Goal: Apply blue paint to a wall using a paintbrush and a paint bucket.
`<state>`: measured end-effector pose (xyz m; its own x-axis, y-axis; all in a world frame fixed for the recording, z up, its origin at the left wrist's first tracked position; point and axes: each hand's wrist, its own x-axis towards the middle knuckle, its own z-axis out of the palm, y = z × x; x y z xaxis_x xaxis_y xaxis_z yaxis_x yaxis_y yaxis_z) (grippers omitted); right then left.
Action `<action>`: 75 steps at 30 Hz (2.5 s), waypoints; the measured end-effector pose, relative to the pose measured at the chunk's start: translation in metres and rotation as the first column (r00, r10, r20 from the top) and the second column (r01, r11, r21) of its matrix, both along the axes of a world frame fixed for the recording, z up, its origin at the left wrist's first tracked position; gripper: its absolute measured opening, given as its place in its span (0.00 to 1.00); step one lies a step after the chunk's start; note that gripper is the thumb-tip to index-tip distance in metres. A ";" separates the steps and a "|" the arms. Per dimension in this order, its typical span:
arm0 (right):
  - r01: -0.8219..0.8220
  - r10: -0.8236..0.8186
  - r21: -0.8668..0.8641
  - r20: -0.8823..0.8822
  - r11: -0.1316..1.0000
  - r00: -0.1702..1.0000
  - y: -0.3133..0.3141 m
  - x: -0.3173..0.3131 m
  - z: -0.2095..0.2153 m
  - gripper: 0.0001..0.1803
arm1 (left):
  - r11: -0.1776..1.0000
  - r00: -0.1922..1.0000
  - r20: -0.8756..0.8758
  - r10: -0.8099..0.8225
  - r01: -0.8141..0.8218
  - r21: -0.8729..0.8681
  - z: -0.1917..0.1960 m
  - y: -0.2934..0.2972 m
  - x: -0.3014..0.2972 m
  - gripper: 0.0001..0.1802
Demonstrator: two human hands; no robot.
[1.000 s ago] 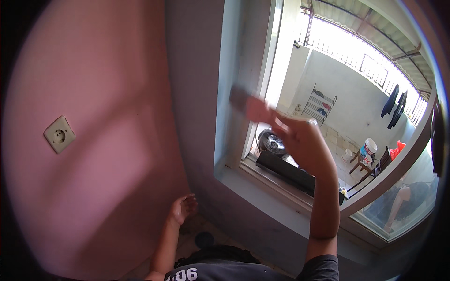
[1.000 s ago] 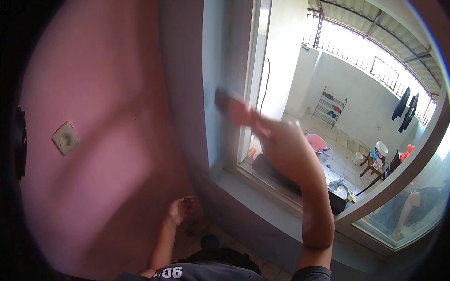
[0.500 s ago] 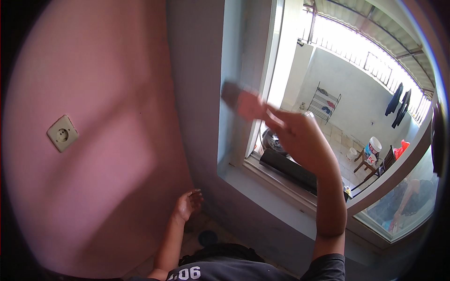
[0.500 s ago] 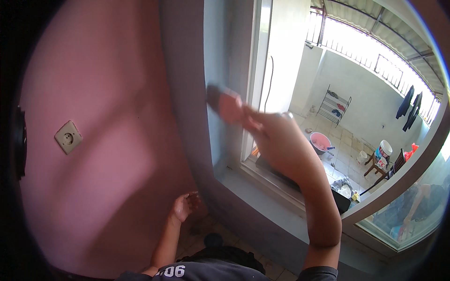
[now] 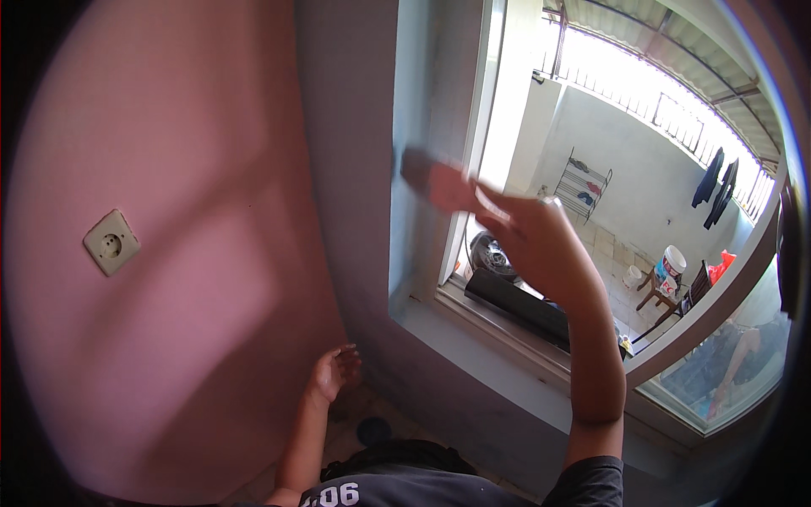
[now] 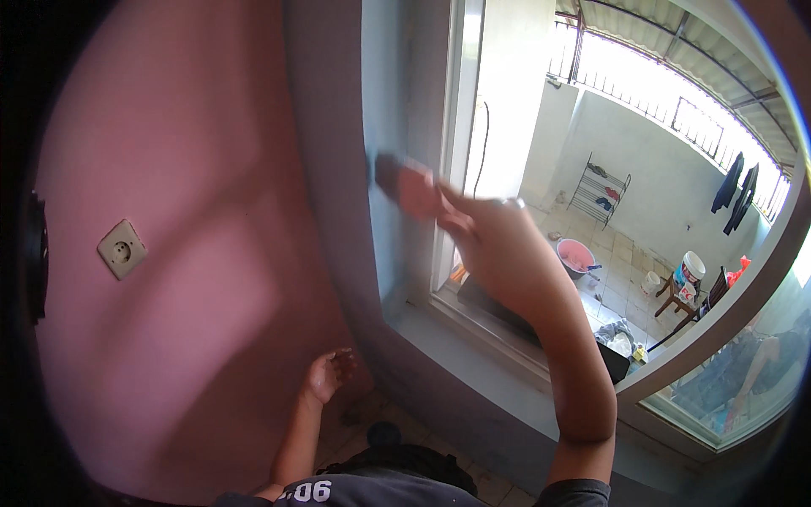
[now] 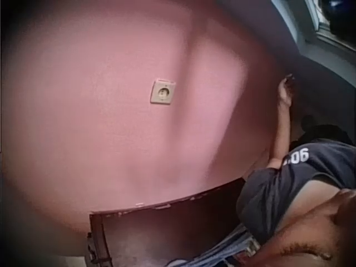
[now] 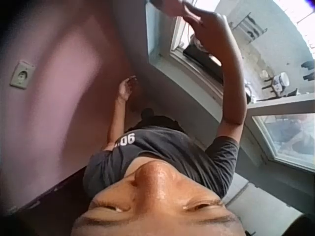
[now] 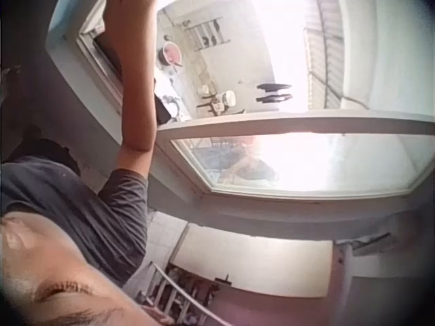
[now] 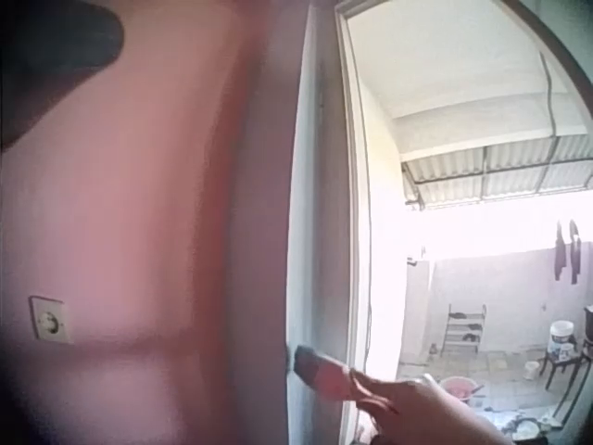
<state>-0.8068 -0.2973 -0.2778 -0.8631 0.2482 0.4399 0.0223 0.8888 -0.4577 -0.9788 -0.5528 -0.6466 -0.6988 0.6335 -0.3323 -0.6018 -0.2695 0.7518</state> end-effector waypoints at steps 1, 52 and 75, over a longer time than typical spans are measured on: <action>0.079 -0.079 -0.012 -0.007 0.997 0.997 -0.006 -0.001 0.009 0.26 | 1.000 1.000 -0.001 0.002 -0.002 0.000 -0.001 0.000 -0.001 0.20; -0.049 0.038 0.122 0.088 0.991 0.995 0.014 -0.002 0.050 0.12 | 0.998 0.993 -0.113 0.029 -0.035 -0.049 0.035 -0.006 -0.021 0.21; 0.026 -0.011 0.054 -0.249 0.998 0.968 -0.038 0.003 0.019 0.11 | 0.955 0.929 -0.230 0.290 -0.264 0.138 0.050 0.019 -0.024 0.16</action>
<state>-0.8042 -0.3353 -0.2583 -0.7205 0.2315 0.6536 -0.0690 0.9140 -0.3998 -1.0029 -0.5339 -0.5963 -0.9025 0.4247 -0.0717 -0.2927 -0.4825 0.8255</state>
